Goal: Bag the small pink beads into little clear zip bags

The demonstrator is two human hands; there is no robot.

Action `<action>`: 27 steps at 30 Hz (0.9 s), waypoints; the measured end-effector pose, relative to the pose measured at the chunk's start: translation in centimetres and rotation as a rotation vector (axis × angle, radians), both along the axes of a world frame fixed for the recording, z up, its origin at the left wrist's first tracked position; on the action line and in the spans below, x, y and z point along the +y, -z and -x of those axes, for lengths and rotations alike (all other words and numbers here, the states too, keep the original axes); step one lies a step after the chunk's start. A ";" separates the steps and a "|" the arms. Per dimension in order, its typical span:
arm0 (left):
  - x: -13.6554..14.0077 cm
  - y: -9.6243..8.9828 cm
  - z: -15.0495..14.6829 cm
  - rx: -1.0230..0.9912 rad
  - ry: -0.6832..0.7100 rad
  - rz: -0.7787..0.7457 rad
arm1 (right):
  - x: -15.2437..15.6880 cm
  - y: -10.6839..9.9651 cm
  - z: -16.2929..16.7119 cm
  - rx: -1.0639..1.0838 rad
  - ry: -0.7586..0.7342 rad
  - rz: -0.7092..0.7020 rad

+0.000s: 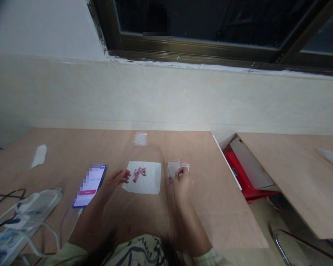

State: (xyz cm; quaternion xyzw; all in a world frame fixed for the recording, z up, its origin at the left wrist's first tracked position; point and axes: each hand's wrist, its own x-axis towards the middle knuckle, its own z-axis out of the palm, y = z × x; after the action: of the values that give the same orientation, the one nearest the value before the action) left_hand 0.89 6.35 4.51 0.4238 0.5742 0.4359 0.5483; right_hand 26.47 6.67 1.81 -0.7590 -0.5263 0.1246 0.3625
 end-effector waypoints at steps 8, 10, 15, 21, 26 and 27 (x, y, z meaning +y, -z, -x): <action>-1.0 1.6 1.1 -0.010 -0.077 0.052 | 0.2 -0.7 -3.2 -0.225 0.178 0.359; -1.3 1.7 1.4 -0.007 -0.091 0.062 | -0.1 -0.7 -3.3 -0.281 0.159 0.340; -1.6 1.7 1.7 0.017 -0.097 0.083 | -0.6 -2.1 -2.2 -0.328 0.251 0.076; -1.4 2.0 2.5 0.059 -0.091 0.128 | 0.0 -3.0 2.2 -0.268 0.050 -0.040; -0.9 2.0 3.0 0.007 -0.092 0.139 | 1.7 -1.3 6.0 -0.175 -0.189 0.030; -0.7 2.1 3.1 -0.006 -0.095 0.142 | 2.4 -1.1 6.8 -0.168 -0.234 0.055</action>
State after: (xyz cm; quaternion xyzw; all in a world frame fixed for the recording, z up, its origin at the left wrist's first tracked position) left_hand -2.17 5.68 2.42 0.3548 0.6216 0.4210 0.5573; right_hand 19.70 9.05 2.88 -0.7098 -0.6362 0.1162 0.2792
